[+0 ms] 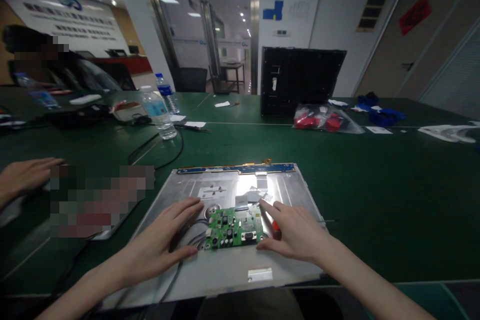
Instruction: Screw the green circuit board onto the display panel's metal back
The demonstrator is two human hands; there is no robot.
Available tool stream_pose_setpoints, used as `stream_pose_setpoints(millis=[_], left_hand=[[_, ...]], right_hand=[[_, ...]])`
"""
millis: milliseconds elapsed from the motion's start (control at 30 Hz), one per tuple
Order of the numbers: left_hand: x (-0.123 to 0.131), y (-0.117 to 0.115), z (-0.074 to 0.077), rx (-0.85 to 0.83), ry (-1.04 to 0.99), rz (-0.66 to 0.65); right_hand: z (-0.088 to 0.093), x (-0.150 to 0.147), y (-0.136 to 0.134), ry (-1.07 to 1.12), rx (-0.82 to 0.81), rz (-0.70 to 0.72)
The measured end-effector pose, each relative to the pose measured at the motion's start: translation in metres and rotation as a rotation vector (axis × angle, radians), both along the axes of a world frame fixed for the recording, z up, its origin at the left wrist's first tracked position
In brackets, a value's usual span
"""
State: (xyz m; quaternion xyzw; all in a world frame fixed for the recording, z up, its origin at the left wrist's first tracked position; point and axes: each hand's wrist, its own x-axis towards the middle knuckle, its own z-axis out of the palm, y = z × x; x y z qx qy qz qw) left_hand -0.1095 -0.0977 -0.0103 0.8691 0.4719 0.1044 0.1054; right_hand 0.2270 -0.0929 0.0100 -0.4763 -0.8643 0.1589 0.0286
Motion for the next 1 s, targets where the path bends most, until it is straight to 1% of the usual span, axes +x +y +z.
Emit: stream_pose_setpoints(millis=[233,367,600,1000], left_hand=[[0.007,-0.004,0.002,-0.071,0.062,0.020],[0.009,-0.003,0.002,-0.073,0.079,0.017],[0.012,-0.002,0.004,-0.061,0.125,-0.010],[0.018,-0.003,0.007,-0.088,0.156,0.002]], right_hand=[[-0.003,-0.001,0.004,0.079,-0.064,-0.018],[-0.002,-0.002,0.003,0.100,-0.094,-0.021],[0.002,-0.007,0.002,0.077,-0.095,-0.038],[0.000,-0.008,0.000,0.079,-0.097,-0.079]])
